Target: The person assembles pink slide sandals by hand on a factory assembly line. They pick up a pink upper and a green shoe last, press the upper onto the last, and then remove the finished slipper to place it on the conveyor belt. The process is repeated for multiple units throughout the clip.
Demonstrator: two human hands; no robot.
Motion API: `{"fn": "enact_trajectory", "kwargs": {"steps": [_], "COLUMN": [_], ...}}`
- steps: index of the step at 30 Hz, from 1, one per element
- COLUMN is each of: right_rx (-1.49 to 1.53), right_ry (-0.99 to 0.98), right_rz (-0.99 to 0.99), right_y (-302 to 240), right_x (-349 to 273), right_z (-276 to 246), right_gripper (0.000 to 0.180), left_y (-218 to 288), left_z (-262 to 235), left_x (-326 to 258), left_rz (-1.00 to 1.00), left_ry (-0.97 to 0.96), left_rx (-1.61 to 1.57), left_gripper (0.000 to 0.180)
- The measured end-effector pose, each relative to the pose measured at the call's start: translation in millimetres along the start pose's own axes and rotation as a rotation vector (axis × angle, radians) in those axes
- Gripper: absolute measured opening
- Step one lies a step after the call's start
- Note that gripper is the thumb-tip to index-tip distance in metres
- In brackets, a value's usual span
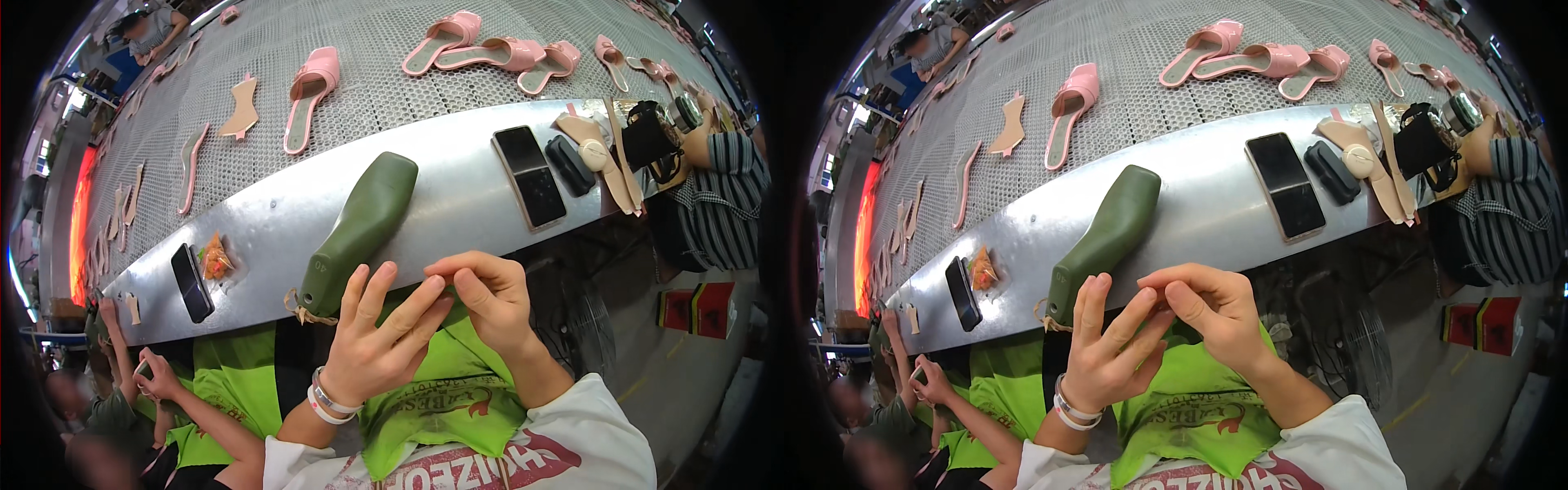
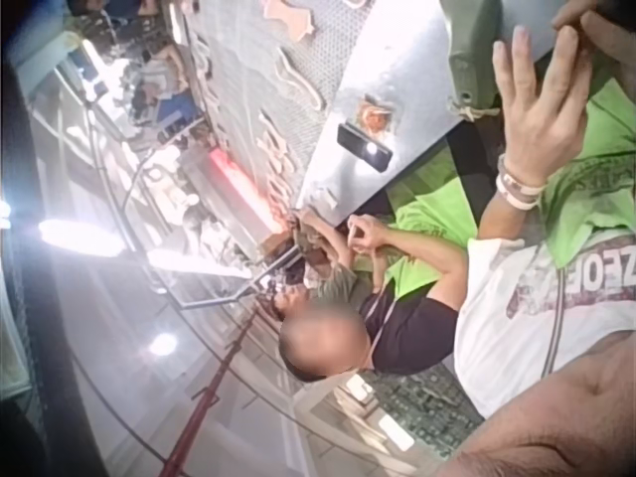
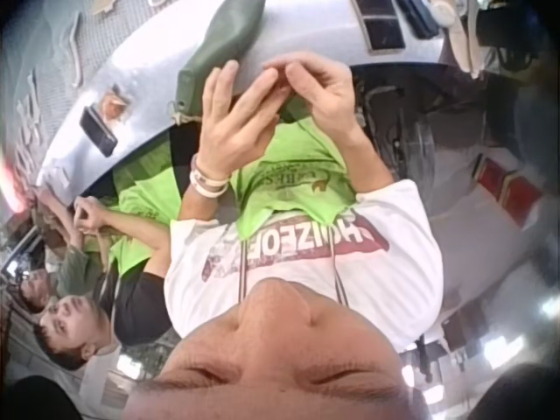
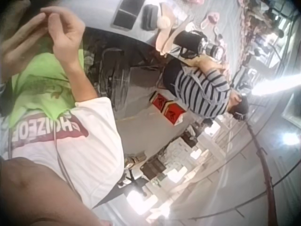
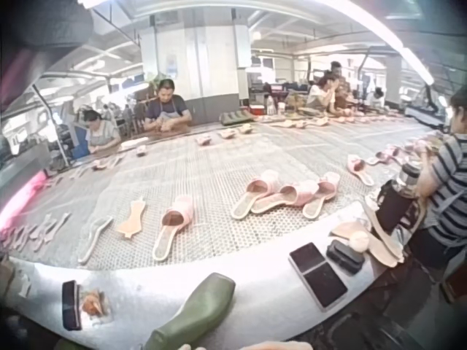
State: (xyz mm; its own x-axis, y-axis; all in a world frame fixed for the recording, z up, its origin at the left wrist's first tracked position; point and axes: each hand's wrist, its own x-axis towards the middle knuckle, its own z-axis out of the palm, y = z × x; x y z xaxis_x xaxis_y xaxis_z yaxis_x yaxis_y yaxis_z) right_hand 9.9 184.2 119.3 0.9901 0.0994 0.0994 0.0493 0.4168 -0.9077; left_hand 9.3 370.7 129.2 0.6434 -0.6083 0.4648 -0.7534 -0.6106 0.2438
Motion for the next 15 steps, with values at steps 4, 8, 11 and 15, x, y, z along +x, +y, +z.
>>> {"fn": "enact_trajectory", "kwargs": {"steps": [4,8,11,15], "right_rx": [0.078,0.180,0.275,0.302], "right_ry": [-0.037,-0.082,-0.145,-0.247], "right_rz": [0.008,0.047,0.063,0.049], "right_y": [3.6,4.3,8.2,11.6], "right_x": [-4.7,-7.6,-10.7,-13.5], "right_z": [3.7,8.3,9.5,7.9], "right_gripper": [0.026,0.027,0.028,0.031], "left_y": [-3.7,-7.0,-13.8,-20.4], "left_z": [2.2,2.5,0.3,-1.2], "left_x": [-8.2,-13.8,-19.4,-24.9], "left_rz": [0.028,0.065,0.125,0.136], "left_ry": [0.022,0.077,0.104,0.136], "left_rx": [0.040,0.041,0.082,0.059], "left_gripper": [0.037,0.038,0.039,0.039]}}
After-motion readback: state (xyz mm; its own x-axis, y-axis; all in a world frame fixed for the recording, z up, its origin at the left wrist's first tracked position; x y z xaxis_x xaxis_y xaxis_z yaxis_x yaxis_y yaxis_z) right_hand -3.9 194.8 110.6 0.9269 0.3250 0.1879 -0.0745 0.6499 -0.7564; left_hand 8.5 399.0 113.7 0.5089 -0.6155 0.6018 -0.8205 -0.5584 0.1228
